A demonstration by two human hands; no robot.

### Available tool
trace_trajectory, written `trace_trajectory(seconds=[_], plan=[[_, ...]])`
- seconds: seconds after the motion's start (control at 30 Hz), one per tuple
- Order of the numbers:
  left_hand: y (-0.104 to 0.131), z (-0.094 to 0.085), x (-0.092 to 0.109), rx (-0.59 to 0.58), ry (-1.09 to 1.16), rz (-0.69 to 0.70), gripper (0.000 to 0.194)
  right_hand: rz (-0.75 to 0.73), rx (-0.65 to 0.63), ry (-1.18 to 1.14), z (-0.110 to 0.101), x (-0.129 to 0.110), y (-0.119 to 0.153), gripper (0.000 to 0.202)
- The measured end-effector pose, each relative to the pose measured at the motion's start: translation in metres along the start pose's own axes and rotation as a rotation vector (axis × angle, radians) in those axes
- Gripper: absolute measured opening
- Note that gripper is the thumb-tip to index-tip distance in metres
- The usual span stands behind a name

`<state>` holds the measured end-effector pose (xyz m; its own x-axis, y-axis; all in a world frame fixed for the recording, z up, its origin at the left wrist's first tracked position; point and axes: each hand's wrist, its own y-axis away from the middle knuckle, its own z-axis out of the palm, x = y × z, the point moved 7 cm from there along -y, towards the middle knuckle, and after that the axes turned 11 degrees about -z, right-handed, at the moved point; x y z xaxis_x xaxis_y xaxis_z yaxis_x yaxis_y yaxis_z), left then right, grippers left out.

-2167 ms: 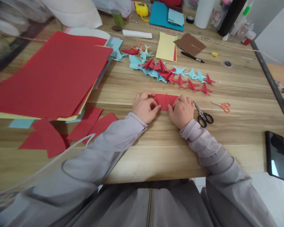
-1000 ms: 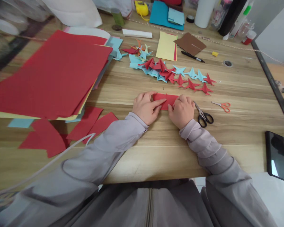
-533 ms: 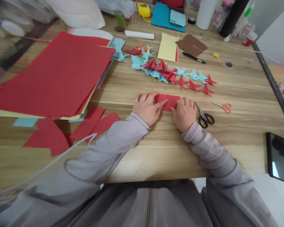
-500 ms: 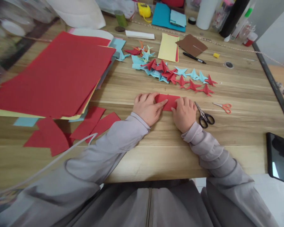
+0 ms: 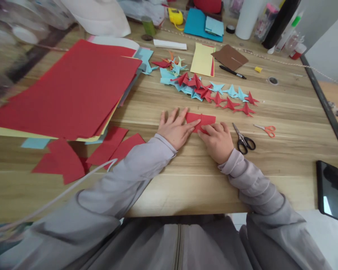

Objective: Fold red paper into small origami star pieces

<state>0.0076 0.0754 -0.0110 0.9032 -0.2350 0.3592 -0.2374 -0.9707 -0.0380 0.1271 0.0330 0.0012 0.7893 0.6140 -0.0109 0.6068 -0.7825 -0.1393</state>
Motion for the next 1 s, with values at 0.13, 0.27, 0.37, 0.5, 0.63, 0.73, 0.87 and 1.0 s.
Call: trace_trajectory(seconds=[0.13, 0.27, 0.37, 0.5, 0.63, 0.73, 0.87, 1.0], plan=[[-0.003, 0.002, -0.004, -0.047, -0.014, 0.006, 0.037, 0.002, -0.003, -0.006, 0.001, 0.001, 0.0, 0.039], [-0.003, -0.006, -0.01, -0.006, -0.02, -0.002, 0.037, 0.01, 0.003, -0.035, 0.002, 0.001, -0.002, 0.037], [0.002, -0.017, -0.009, 0.086, -0.024, 0.01, 0.039, 0.008, 0.004, -0.045, 0.002, 0.002, -0.003, 0.036], [0.019, -0.013, 0.014, 0.046, -0.044, 0.222, 0.037, 0.006, 0.005, -0.035, 0.003, 0.0, -0.004, 0.034], [0.032, -0.007, 0.03, 0.049, -0.086, 0.297, 0.039, 0.003, 0.012, 0.0, 0.0, -0.004, -0.005, 0.032], [0.035, -0.01, 0.03, 0.074, -0.105, 0.291, 0.037, -0.023, 0.017, 0.027, -0.002, -0.007, -0.005, 0.032], [0.033, -0.015, 0.021, 0.097, -0.097, 0.266, 0.035, -0.079, 0.069, -0.015, 0.001, -0.004, -0.002, 0.032], [0.031, -0.014, 0.015, 0.098, -0.097, 0.305, 0.035, -0.151, 0.187, -0.129, 0.005, 0.004, 0.006, 0.035]])
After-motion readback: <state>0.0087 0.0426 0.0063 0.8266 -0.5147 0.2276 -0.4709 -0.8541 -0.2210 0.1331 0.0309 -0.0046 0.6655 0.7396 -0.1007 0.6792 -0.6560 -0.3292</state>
